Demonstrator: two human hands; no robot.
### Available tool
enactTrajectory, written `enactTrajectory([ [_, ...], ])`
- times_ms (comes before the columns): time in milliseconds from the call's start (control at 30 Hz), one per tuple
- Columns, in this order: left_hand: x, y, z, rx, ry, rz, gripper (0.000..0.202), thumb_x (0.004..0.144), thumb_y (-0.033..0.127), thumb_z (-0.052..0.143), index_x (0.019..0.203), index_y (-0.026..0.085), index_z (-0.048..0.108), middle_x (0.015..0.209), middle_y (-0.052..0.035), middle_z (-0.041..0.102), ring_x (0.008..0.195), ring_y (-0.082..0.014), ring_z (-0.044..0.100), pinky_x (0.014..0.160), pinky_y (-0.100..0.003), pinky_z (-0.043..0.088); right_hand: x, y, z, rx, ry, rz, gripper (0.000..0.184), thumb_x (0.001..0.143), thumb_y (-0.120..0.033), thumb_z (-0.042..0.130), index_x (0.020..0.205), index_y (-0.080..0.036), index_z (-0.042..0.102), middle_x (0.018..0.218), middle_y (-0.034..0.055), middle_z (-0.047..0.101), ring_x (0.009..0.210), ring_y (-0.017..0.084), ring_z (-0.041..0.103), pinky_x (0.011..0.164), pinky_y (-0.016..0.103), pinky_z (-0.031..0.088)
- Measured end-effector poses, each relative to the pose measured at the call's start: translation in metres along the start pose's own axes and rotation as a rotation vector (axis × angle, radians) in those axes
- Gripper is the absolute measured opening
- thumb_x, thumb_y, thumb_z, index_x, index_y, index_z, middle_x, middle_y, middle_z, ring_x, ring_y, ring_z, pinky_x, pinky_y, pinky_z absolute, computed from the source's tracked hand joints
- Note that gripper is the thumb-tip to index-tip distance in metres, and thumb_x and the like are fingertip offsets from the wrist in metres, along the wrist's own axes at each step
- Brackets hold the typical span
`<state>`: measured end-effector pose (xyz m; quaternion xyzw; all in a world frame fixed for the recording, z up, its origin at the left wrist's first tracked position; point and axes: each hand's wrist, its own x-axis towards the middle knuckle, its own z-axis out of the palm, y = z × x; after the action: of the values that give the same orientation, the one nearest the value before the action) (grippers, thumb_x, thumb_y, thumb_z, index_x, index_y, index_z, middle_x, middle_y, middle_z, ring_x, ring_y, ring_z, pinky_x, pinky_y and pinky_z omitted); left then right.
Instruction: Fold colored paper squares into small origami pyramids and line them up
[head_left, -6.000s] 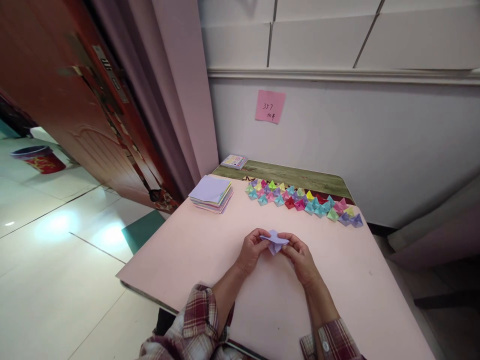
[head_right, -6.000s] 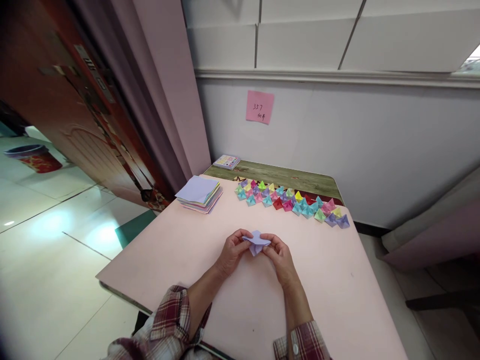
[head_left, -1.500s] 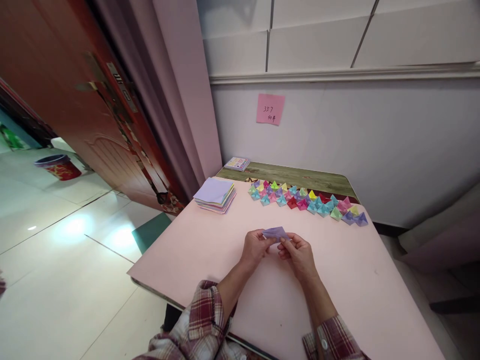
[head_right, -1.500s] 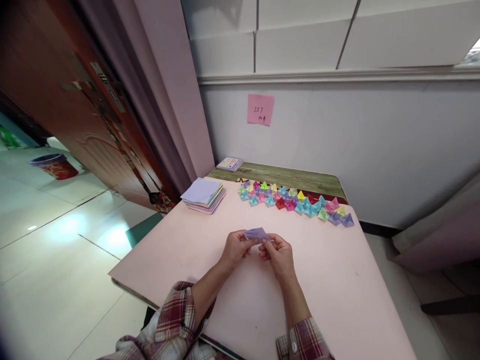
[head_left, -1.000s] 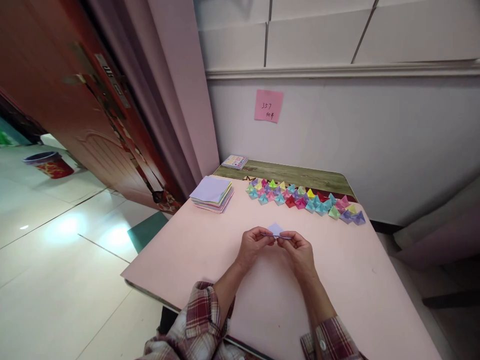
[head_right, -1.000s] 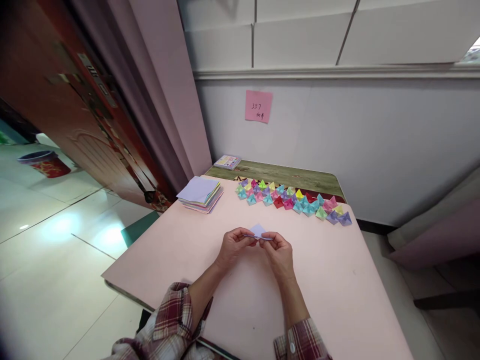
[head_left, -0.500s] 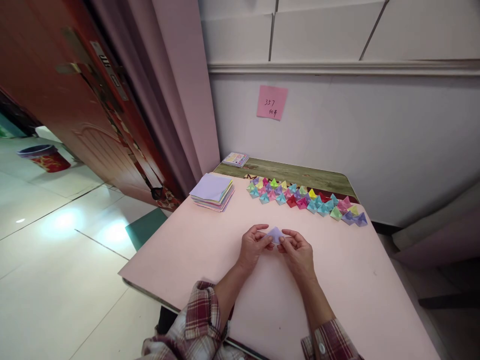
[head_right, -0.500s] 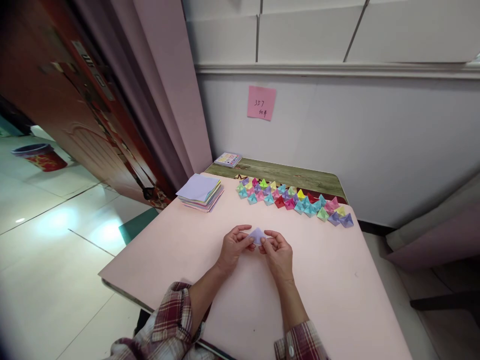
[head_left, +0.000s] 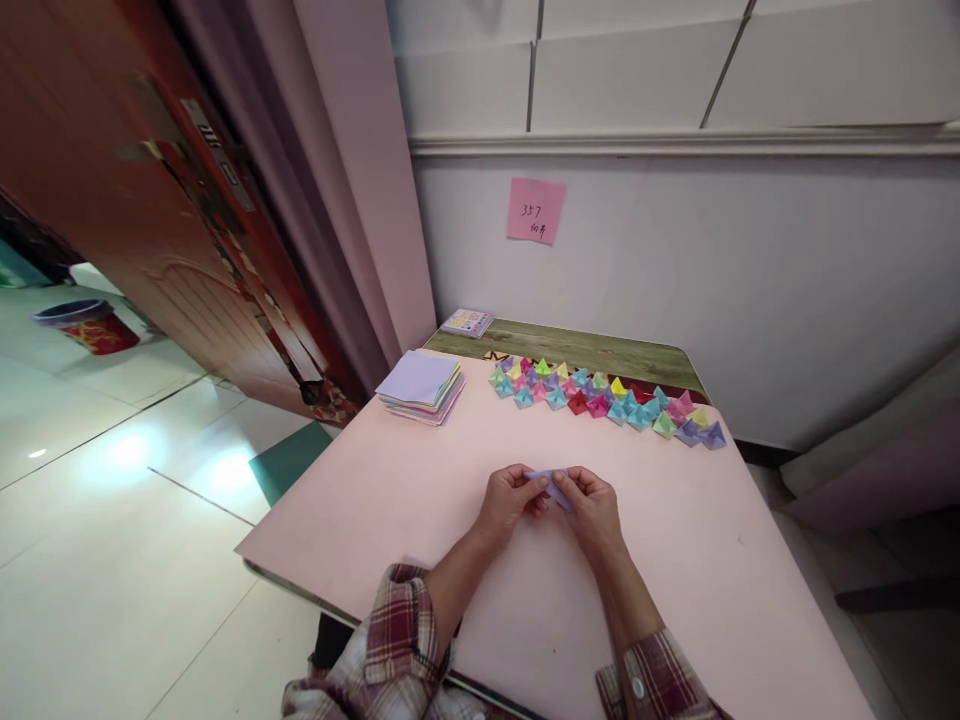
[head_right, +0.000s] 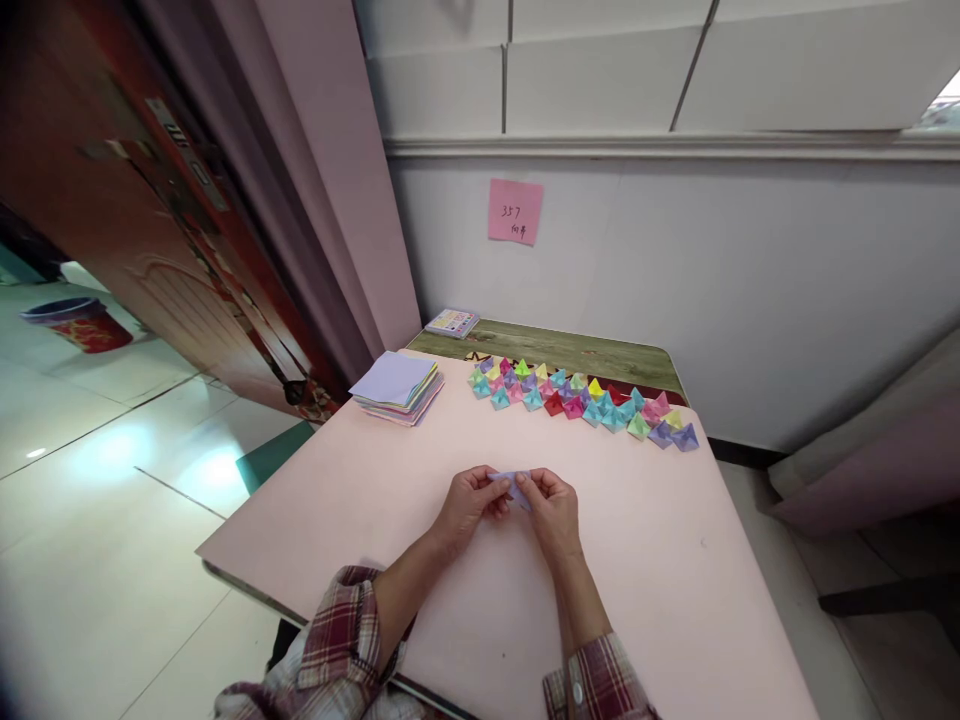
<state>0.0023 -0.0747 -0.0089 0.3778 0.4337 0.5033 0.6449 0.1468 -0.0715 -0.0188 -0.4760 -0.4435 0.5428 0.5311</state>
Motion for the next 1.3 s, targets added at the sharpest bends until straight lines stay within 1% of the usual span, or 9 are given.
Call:
enactTrajectory([
  [133,0.001,-0.003,0.0,0.04,0.024,-0.004,0.035,0.066,0.045,0.077,0.066,0.013,0.064,0.059,-0.0046,0.067,0.043,-0.011,0.056,0.043,-0.022,0.042,0.001,0.0,-0.006,-0.053,-0.028,0.004,0.031,0.072,-0.048,0.072,0.067,-0.018,0.063,0.059,-0.0017,0.059,0.054,0.013,0.048,0.052,0.024,0.038],
  [300,-0.001,-0.004,0.002,0.043,0.064,-0.011,0.047,0.073,0.06,0.065,0.063,0.015,0.06,0.05,-0.0037,0.062,0.041,-0.0132,0.057,0.04,-0.023,0.042,0.0,-0.003,-0.01,-0.071,-0.104,0.043,0.029,0.072,-0.046,0.072,0.067,-0.017,0.066,0.056,-0.0025,0.057,0.05,0.011,0.044,0.047,0.023,0.033],
  [433,-0.005,-0.002,0.006,0.04,0.093,-0.003,0.048,0.076,0.063,0.06,0.068,0.015,0.059,0.053,-0.0046,0.064,0.043,-0.014,0.059,0.043,-0.023,0.045,-0.002,-0.004,-0.007,-0.054,-0.06,0.037,0.034,0.069,-0.051,0.072,0.068,-0.017,0.067,0.054,-0.002,0.058,0.048,0.011,0.044,0.045,0.023,0.033],
  [533,-0.008,-0.003,0.008,0.075,-0.011,-0.046,0.044,0.073,0.058,0.066,0.072,0.015,0.059,0.057,-0.0039,0.065,0.045,-0.0138,0.06,0.044,-0.023,0.045,-0.002,-0.003,-0.004,-0.021,-0.001,0.01,0.038,0.068,-0.057,0.071,0.069,-0.018,0.066,0.052,-0.0029,0.055,0.047,0.011,0.043,0.044,0.024,0.032],
  [633,-0.009,-0.004,0.006,0.164,-0.103,-0.06,0.041,0.072,0.054,0.068,0.064,0.017,0.053,0.05,-0.0004,0.06,0.039,-0.0114,0.053,0.041,-0.022,0.039,-0.003,-0.002,-0.004,-0.01,-0.008,0.001,0.038,0.069,-0.057,0.069,0.069,-0.019,0.064,0.05,-0.0041,0.052,0.046,0.011,0.041,0.044,0.023,0.032],
  [833,-0.008,-0.002,0.003,0.358,-0.108,0.108,0.036,0.077,0.047,0.063,0.063,0.018,0.048,0.05,0.0063,0.049,0.042,-0.0063,0.041,0.044,-0.02,0.031,-0.002,-0.003,-0.009,-0.023,-0.041,-0.012,0.034,0.071,-0.051,0.071,0.071,-0.018,0.062,0.054,-0.0047,0.05,0.047,0.009,0.037,0.045,0.023,0.027],
  [1033,-0.015,0.001,0.01,0.417,-0.167,-0.005,0.034,0.08,0.05,0.057,0.069,0.017,0.052,0.054,0.0027,0.056,0.04,-0.0085,0.045,0.041,-0.021,0.033,0.002,0.001,-0.011,0.079,0.004,0.014,0.03,0.07,-0.047,0.075,0.072,-0.018,0.065,0.056,-0.0038,0.051,0.051,0.01,0.041,0.048,0.022,0.032],
  [1200,-0.02,0.009,0.014,0.516,-0.019,0.051,0.036,0.077,0.048,0.062,0.061,0.018,0.052,0.046,0.0048,0.05,0.038,-0.0077,0.039,0.042,-0.021,0.03,0.004,0.003,-0.012,0.16,0.041,0.03,0.029,0.07,-0.046,0.076,0.078,-0.02,0.067,0.06,-0.003,0.055,0.055,0.011,0.046,0.051,0.023,0.037],
  [1300,-0.021,0.019,0.017,0.466,0.14,0.223,0.03,0.068,0.041,0.074,0.066,0.017,0.056,0.054,0.0054,0.049,0.049,-0.0083,0.042,0.048,-0.021,0.033,0.004,0.001,-0.011,0.204,0.036,0.034,0.029,0.07,-0.046,0.076,0.08,-0.02,0.068,0.063,-0.003,0.055,0.056,0.011,0.046,0.053,0.022,0.038],
])
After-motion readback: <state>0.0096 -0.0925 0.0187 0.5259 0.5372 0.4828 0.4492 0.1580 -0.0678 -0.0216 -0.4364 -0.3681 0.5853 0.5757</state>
